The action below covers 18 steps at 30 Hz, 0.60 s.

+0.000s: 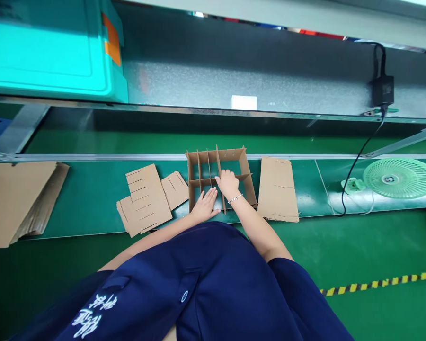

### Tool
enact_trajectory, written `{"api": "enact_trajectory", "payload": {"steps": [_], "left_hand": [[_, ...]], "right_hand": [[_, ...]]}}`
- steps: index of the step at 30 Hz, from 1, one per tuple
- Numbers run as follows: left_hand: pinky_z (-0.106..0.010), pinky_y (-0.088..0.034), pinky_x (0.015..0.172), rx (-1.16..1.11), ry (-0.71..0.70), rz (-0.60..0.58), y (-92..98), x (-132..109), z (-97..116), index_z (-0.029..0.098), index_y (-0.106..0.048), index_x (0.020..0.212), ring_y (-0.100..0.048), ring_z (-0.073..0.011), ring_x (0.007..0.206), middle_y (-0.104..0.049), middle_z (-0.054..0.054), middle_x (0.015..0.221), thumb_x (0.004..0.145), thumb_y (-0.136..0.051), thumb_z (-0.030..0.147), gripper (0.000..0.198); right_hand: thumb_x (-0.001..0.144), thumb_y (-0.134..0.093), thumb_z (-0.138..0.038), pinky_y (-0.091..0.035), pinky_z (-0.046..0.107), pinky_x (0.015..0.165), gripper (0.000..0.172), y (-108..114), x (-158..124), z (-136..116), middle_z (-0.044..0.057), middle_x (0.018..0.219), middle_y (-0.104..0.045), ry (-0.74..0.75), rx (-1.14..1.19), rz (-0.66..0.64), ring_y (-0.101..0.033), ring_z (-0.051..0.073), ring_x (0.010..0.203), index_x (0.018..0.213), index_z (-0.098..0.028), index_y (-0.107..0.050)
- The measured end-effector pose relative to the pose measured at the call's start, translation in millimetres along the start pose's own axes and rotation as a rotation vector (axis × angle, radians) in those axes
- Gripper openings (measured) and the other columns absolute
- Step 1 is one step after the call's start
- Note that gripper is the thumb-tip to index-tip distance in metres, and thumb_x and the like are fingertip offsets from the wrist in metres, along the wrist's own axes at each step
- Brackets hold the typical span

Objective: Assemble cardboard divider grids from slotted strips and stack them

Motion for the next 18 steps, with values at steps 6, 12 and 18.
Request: {"api": "enact_trajectory", "payload": {"steps": [6,12,18], "left_hand": [[-0.049,-0.017,0.111,0.012,0.046,0.023,-3.0,-1.1,-1.3,0.002,-0.014,0.143,-0.009,-0.0296,0.139,-0.016,-0.022,0.149,0.080,-0.043,0.056,0.088],[-0.046,-0.018,0.111,0.057,0.030,0.032,-3.5,-2.5,-2.6,0.004,-0.017,0.143,-0.013,-0.0277,0.139,-0.018,-0.020,0.149,0.080,-0.042,0.055,0.085],[-0.046,-0.022,0.110,0.085,0.006,0.060,-6.5,-2.2,-4.4,0.005,-0.021,0.143,-0.018,-0.0281,0.138,-0.020,-0.020,0.148,0.081,-0.040,0.056,0.082]], "right_hand": [[0.094,-0.027,-0.039,-0.014,0.047,0.109,0.057,-24.2,26.7,-9.7,0.015,0.151,-0.014,0.152,0.032,0.061,-0.015,0.024,0.138,0.142,-0.010,-0.023],[0.092,-0.028,-0.043,-0.017,0.046,0.108,0.059,-24.6,31.3,16.3,0.009,0.153,-0.014,0.186,0.130,0.021,-0.014,0.023,0.138,0.146,-0.020,-0.015],[0.088,-0.038,-0.044,-0.024,0.049,0.103,0.071,-3.4,-23.4,155.2,0.031,0.142,-0.025,-0.483,0.096,0.161,-0.021,0.031,0.135,0.141,0.000,-0.019]]}}
Point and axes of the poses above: each hand's wrist, its own x-axis towards the middle knuckle, its own y-axis out of the back of the hand, z = x × y, the point moved 3 cm from there along x, towards the middle knuckle
